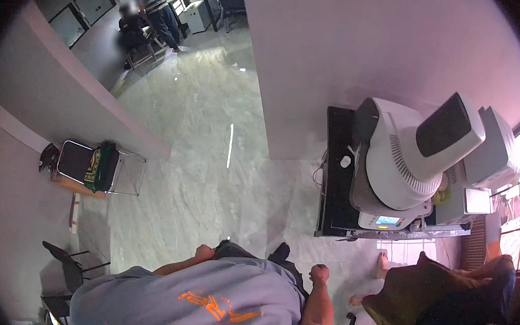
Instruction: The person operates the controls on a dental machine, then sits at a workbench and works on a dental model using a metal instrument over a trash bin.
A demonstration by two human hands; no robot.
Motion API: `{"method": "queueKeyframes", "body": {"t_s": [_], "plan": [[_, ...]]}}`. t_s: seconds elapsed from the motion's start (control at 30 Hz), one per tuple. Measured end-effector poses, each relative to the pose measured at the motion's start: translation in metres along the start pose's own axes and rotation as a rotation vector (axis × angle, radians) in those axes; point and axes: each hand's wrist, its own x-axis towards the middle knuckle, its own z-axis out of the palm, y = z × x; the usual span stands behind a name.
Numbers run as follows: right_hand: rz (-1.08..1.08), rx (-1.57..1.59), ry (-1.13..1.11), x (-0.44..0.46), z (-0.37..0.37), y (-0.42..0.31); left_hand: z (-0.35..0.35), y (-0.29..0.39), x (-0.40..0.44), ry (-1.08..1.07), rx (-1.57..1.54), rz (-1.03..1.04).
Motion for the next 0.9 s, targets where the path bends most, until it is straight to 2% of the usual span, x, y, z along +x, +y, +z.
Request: {"method": "queueKeyframes", "body": {"t_s": [0.2, 0.3, 0.4, 0.47, 0.5, 0.53, 0.63, 0.73, 0.77, 0.87, 0.9], "plan": [[0.005, 0.012, 0.051, -0.011, 0.037, 0.0, -0.017, -0.016, 0.018, -0.048, -0.11, -0.011], [-0.008, -0.067, 0.007, -0.012, 0.077, 0.003, -0.052, -0.027, 0.011, 0.028, -0.194, 0.138], [-0.055, -0.15, -0.023, -0.036, 0.125, -0.003, -0.047, -0.079, 0.04, 0.215, -0.285, 0.242], [-0.094, -0.104, -0.07, -0.064, 0.153, -0.01, -0.064, -0.113, 0.045, -0.035, -0.468, 0.063], [-0.12, -0.165, -0.034, -0.067, 0.169, -0.005, -0.067, -0.136, 0.05, -0.039, -0.434, 0.065], [-0.219, -0.393, 0.053, -0.086, 0.18, -0.01, -0.066, -0.161, 0.061, -0.041, -0.404, 0.07], [-0.249, -0.47, 0.065, -0.072, 0.225, 0.026, -0.058, -0.239, 0.09, 0.031, -0.307, 0.081], [-0.332, -0.5, 0.084, -0.119, 0.255, 0.027, -0.075, -0.281, 0.073, -0.018, -0.362, -0.044], [-0.366, -0.504, 0.077, -0.138, 0.263, 0.024, -0.074, -0.301, 0.074, -0.047, -0.367, -0.026], [-0.42, -0.394, 0.193, -0.128, 0.294, 0.04, -0.085, -0.331, 0.053, 0.004, -0.353, -0.036], [-0.302, -0.003, 0.157, -0.122, 0.298, 0.032, -0.09, -0.337, 0.045, 0.002, -0.351, -0.07]]}}
